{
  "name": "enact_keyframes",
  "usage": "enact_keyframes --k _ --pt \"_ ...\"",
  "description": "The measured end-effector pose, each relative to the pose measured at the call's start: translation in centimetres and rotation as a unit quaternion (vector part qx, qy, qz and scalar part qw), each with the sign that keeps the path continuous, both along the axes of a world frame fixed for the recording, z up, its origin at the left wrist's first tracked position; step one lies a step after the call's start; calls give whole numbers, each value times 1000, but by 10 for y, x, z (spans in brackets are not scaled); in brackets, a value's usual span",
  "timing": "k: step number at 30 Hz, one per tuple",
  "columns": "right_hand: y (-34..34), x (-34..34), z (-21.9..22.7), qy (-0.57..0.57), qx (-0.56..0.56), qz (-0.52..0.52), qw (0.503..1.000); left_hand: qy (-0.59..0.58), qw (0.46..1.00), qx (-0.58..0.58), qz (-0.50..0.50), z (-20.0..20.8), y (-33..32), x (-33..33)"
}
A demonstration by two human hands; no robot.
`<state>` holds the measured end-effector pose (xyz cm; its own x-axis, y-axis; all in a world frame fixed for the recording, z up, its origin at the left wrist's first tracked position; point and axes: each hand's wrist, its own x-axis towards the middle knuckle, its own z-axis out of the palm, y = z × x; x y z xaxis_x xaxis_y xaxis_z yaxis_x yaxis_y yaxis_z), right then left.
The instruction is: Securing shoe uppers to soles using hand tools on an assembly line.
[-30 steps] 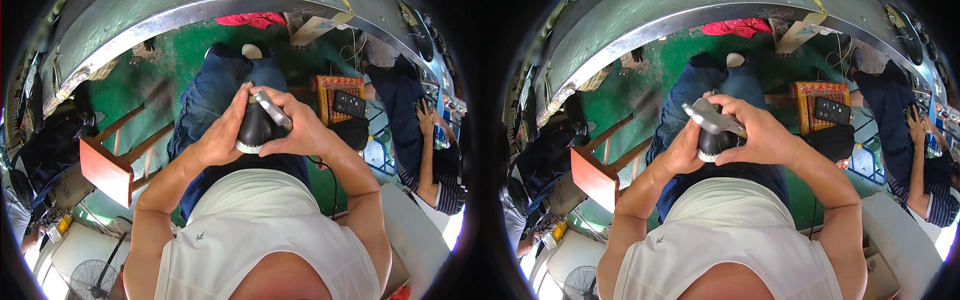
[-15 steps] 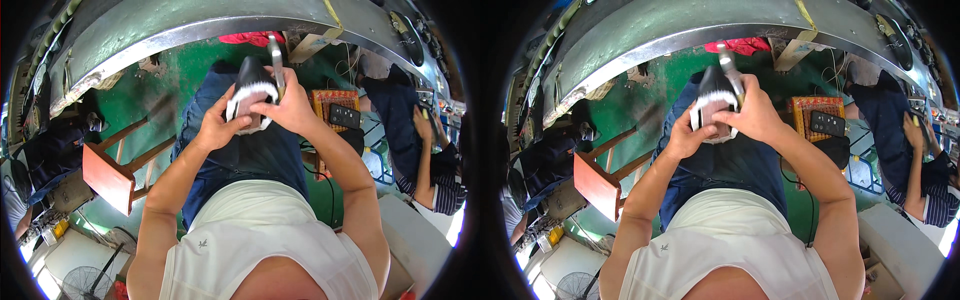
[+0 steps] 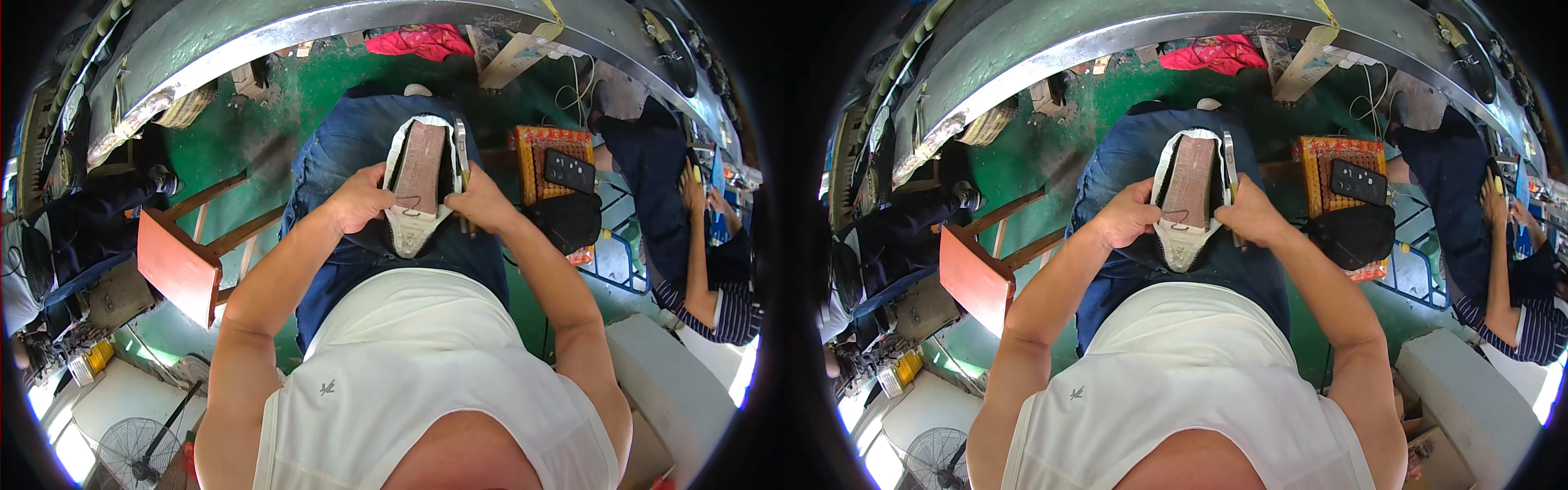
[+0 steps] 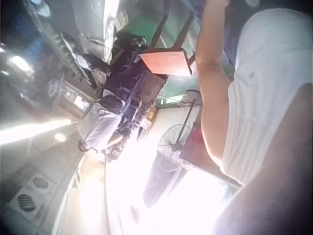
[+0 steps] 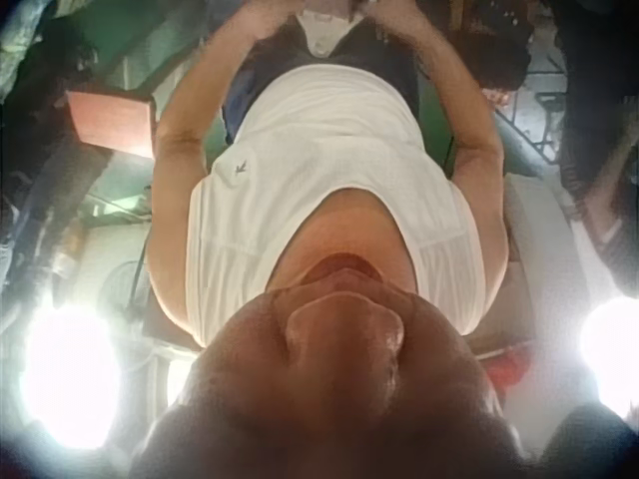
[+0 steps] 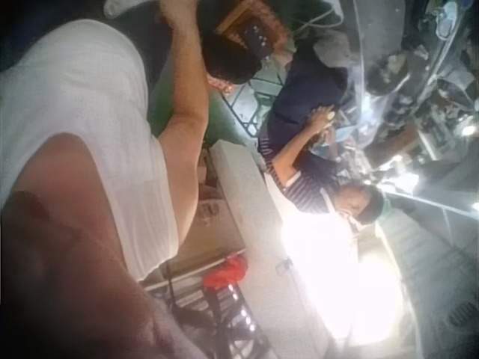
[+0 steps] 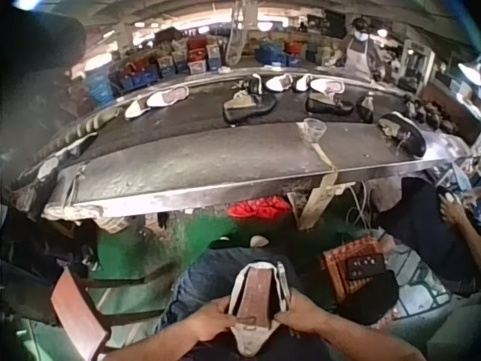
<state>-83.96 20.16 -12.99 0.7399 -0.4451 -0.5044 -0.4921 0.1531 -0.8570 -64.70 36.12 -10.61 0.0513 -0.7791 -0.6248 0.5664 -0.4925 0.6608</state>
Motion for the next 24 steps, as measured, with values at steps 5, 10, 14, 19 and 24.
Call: enact_keyframes --k 5,10,14,19,24 --pt "-16 -31 54 2 88 31 996 67 989 -134 21 -12 17 -20" --pt "-13 -35 107 113 -156 335 922 -102 993 -58 7 -19 26 -43" --pt "-18 -31 97 -4 -330 348 878 -164 984 -71 -24 -14 21 -49" --pt "-27 20 143 219 -371 529 731 -40 994 -96 44 -5 16 -57" --pt "-32 37 118 144 -356 567 729 94 964 -14 248 -8 3 -63"
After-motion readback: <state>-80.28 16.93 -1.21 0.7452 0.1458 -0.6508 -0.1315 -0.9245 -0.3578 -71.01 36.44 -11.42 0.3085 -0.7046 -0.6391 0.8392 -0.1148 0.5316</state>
